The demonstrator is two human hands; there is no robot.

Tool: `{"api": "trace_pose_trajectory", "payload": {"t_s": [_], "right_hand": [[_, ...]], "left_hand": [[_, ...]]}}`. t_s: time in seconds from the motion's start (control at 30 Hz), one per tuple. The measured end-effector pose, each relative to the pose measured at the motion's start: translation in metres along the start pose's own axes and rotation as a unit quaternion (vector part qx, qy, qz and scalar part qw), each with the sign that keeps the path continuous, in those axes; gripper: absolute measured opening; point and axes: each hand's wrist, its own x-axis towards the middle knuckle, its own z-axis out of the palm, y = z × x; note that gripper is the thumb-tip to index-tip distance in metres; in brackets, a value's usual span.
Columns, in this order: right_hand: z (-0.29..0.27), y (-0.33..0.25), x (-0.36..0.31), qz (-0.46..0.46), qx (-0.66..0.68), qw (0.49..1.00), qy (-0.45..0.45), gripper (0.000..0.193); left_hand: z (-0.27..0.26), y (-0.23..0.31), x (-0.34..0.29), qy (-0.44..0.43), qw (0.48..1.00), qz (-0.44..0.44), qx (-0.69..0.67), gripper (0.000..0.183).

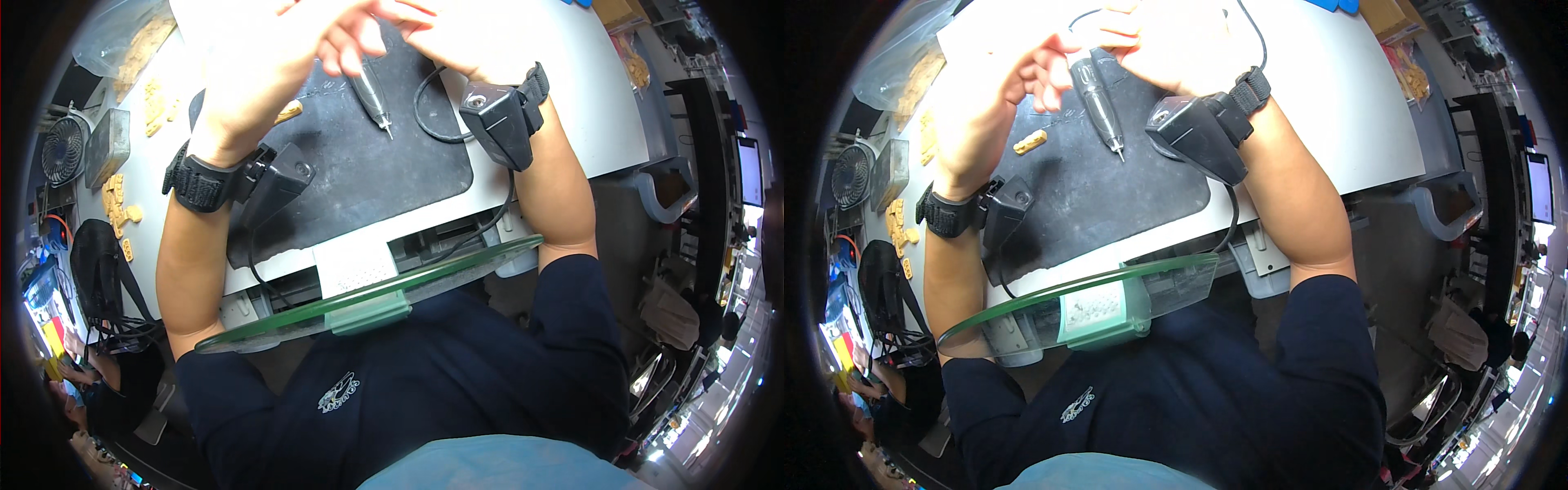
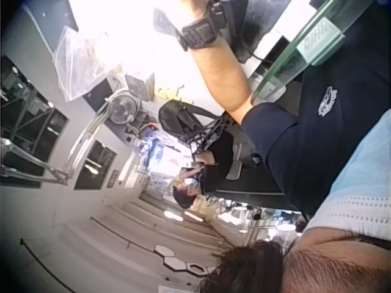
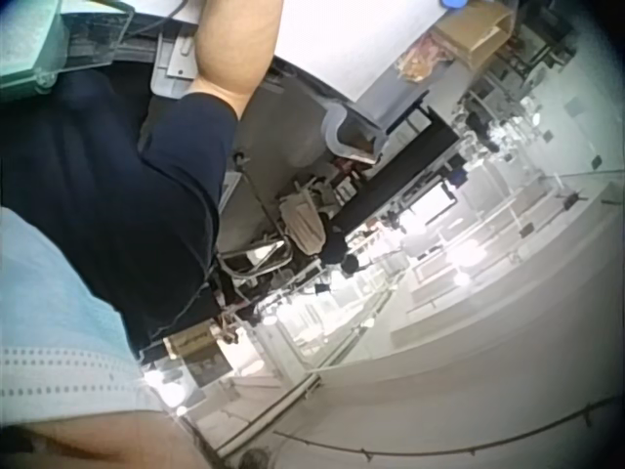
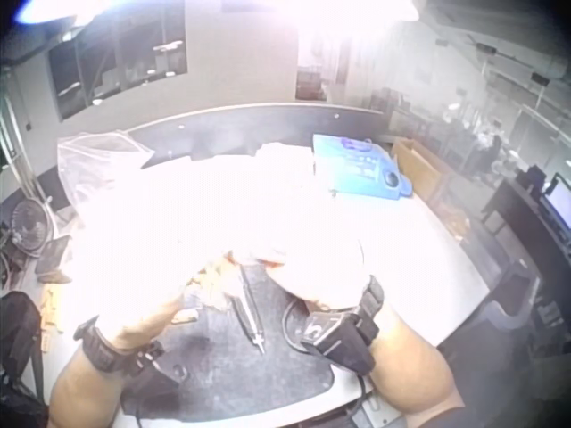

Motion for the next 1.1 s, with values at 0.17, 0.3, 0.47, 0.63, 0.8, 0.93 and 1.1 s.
{"api": "trace_pose_trajectory", "payload": {"t_s": [0.17, 0.3, 0.47, 0.63, 0.8, 0.93, 1.1], "right_hand": [[0.008, -0.004, 0.011, 0.009, 0.042, 0.999, -0.014, 0.027], [0.012, -0.048, -0.01, -0.008, -0.017, 1.0, 0.002, 0.027], [0.011, -0.05, -0.012, -0.03, -0.084, 0.996, 0.022, 0.027], [0.005, -0.029, -0.012, -0.049, -0.158, 0.985, 0.044, 0.027], [-0.013, -0.002, -0.009, -0.071, -0.234, 0.967, 0.067, 0.027], [-0.01, 0.011, -0.003, -0.089, -0.284, 0.951, 0.083, 0.027], [-0.008, 0.003, -0.007, -0.114, -0.35, 0.924, 0.108, 0.027]], "left_hand": [[0.04, 0.017, -0.001, -0.017, 0.982, -0.129, 0.14, 0.023], [0.046, 0.01, -0.004, -0.022, 0.967, 0.023, 0.253, 0.019], [0.043, 0.006, -0.003, -0.038, 0.953, 0.063, 0.293, 0.021], [0.047, 0.008, -0.003, -0.036, 0.958, 0.064, 0.278, 0.02], [0.057, 0.019, -0.006, -0.039, 0.99, 0.056, 0.122, 0.021], [0.065, 0.022, -0.008, -0.09, 0.978, -0.087, 0.167, 0.033], [0.072, 0.017, -0.002, -0.131, 0.964, -0.161, 0.168, 0.045]]}}
